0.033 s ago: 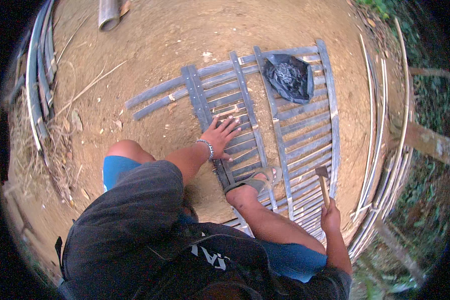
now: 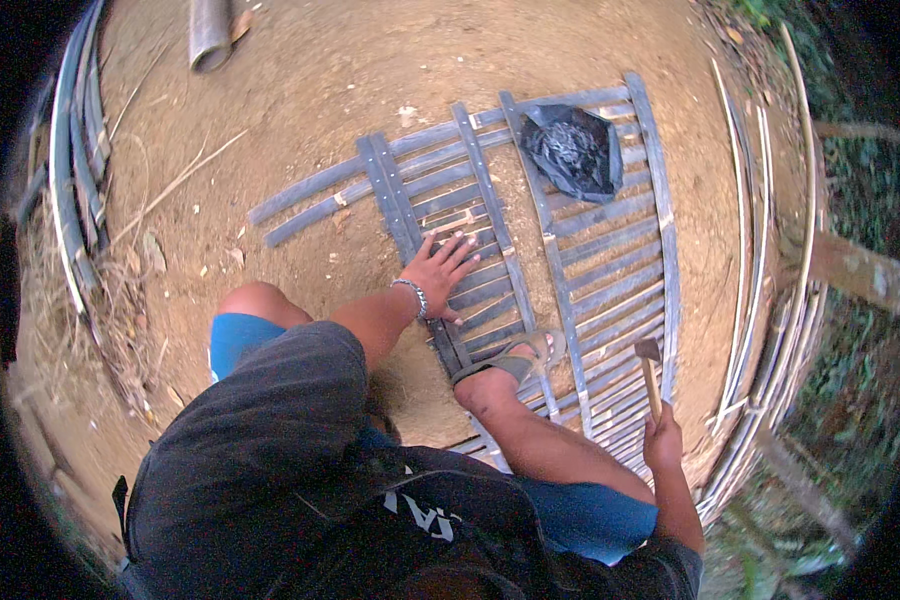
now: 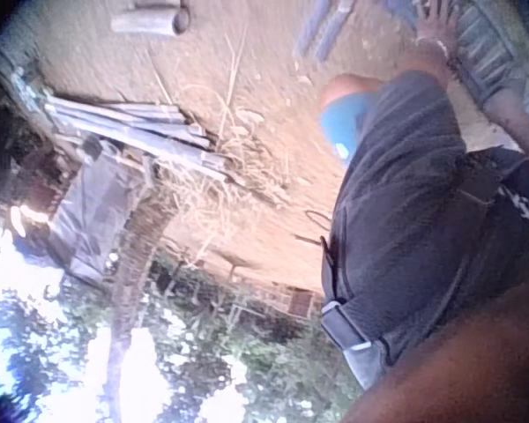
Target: The person hammers nails into a bamboo lattice structure laid on the ground. They repeatedly pick nails from a black plastic bag and drive them into the intersections of the bamboo strips using a hammer to secure the frame.
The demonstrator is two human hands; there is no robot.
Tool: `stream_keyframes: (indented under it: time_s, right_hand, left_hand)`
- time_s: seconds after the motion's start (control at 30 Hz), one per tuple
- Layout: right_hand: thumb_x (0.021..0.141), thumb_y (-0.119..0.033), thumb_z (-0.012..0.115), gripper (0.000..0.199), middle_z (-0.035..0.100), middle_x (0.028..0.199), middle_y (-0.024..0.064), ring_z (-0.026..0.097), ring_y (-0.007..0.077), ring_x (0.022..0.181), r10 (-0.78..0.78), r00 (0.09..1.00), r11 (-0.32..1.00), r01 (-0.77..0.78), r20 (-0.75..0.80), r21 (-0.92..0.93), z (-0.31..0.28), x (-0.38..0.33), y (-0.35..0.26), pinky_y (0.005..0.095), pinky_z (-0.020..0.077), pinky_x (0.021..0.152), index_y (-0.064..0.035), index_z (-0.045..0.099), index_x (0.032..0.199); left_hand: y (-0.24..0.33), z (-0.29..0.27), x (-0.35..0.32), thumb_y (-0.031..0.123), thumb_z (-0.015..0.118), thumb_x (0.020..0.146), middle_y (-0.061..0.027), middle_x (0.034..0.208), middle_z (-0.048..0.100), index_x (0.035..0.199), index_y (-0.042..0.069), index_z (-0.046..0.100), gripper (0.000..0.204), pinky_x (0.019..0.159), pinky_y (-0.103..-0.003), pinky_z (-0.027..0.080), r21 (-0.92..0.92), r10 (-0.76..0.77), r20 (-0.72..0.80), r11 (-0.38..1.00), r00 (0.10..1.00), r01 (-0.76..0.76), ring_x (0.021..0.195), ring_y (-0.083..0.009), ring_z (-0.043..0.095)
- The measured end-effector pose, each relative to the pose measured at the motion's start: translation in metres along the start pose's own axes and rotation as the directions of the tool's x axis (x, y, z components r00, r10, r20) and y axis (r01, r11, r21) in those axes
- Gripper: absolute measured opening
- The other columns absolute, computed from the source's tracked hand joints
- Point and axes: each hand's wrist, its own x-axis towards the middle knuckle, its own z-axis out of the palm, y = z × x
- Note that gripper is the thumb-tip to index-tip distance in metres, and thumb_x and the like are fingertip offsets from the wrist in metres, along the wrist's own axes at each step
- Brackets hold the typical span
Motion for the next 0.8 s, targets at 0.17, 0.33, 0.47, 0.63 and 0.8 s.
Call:
stream_keyframes:
  time_s: [0.17, 0.33, 0.47, 0.63, 0.8]
  right_hand:
    - [0.097, -0.017, 0.064, 0.040, 0.068, 0.092, 0.0297, 0.066, 0.0512, 0.090, 0.264, 0.961, 0.947, -0.273, 0.079, 0.170, 0.045, -0.097, 0.077, 0.0573, 0.0518, 0.072, -0.0098, 0.051, 0.135]
    - [0.099, -0.019, 0.060, 0.032, 0.067, 0.087, 0.0265, 0.068, 0.0467, 0.083, 0.284, 0.933, 0.906, -0.337, 0.223, 0.257, 0.076, -0.124, 0.083, 0.0525, 0.0506, 0.069, -0.0146, 0.054, 0.131]
    - [0.099, -0.021, 0.060, 0.036, 0.068, 0.093, 0.0272, 0.067, 0.0500, 0.086, 0.145, 0.979, 0.983, -0.159, 0.143, 0.088, 0.080, -0.061, 0.037, 0.0567, 0.0520, 0.073, -0.0101, 0.053, 0.133]
    - [0.098, -0.018, 0.063, 0.038, 0.069, 0.105, 0.0283, 0.065, 0.0504, 0.100, -0.188, 0.982, 0.954, 0.185, -0.008, 0.235, 0.072, 0.055, -0.035, 0.0569, 0.0520, 0.084, -0.0105, 0.053, 0.134]
    - [0.100, -0.023, 0.062, 0.039, 0.069, 0.106, 0.0280, 0.066, 0.0489, 0.101, -0.312, 0.950, 0.912, 0.297, 0.011, 0.282, 0.047, 0.142, -0.102, 0.0547, 0.0523, 0.084, -0.0099, 0.052, 0.136]
  left_hand:
    - [0.007, -0.012, 0.006, 0.075, 0.081, 0.062, -0.0124, 0.172, 0.013, 0.165, 0.017, 0.019, 0.133, 0.125, -0.062, 0.009, 0.059, 0.010, 0.087, 0.998, 0.996, -0.016, 0.159, -0.0337, 0.010]
    - [0.013, -0.001, 0.008, 0.077, 0.080, 0.059, -0.0124, 0.172, 0.013, 0.165, 0.017, 0.019, 0.136, 0.124, -0.064, 0.010, 0.090, -0.001, 0.072, 0.996, 0.997, -0.006, 0.158, -0.0349, 0.011]
    - [0.012, 0.005, 0.018, 0.078, 0.079, 0.058, -0.0118, 0.172, 0.014, 0.165, 0.017, 0.019, 0.137, 0.123, -0.066, 0.010, 0.116, -0.012, 0.068, 0.993, 0.998, 0.004, 0.158, -0.0351, 0.011]
    - [0.010, -0.002, 0.014, 0.078, 0.080, 0.057, -0.0107, 0.172, 0.015, 0.165, 0.019, 0.020, 0.137, 0.123, -0.066, 0.010, 0.117, -0.029, 0.089, 0.993, 0.996, 0.018, 0.158, -0.0349, 0.012]
    - [0.011, -0.008, 0.016, 0.077, 0.082, 0.055, -0.0107, 0.172, 0.014, 0.165, 0.020, 0.020, 0.138, 0.125, -0.062, 0.010, 0.115, -0.054, 0.105, 0.993, 0.993, 0.042, 0.158, -0.0328, 0.013]
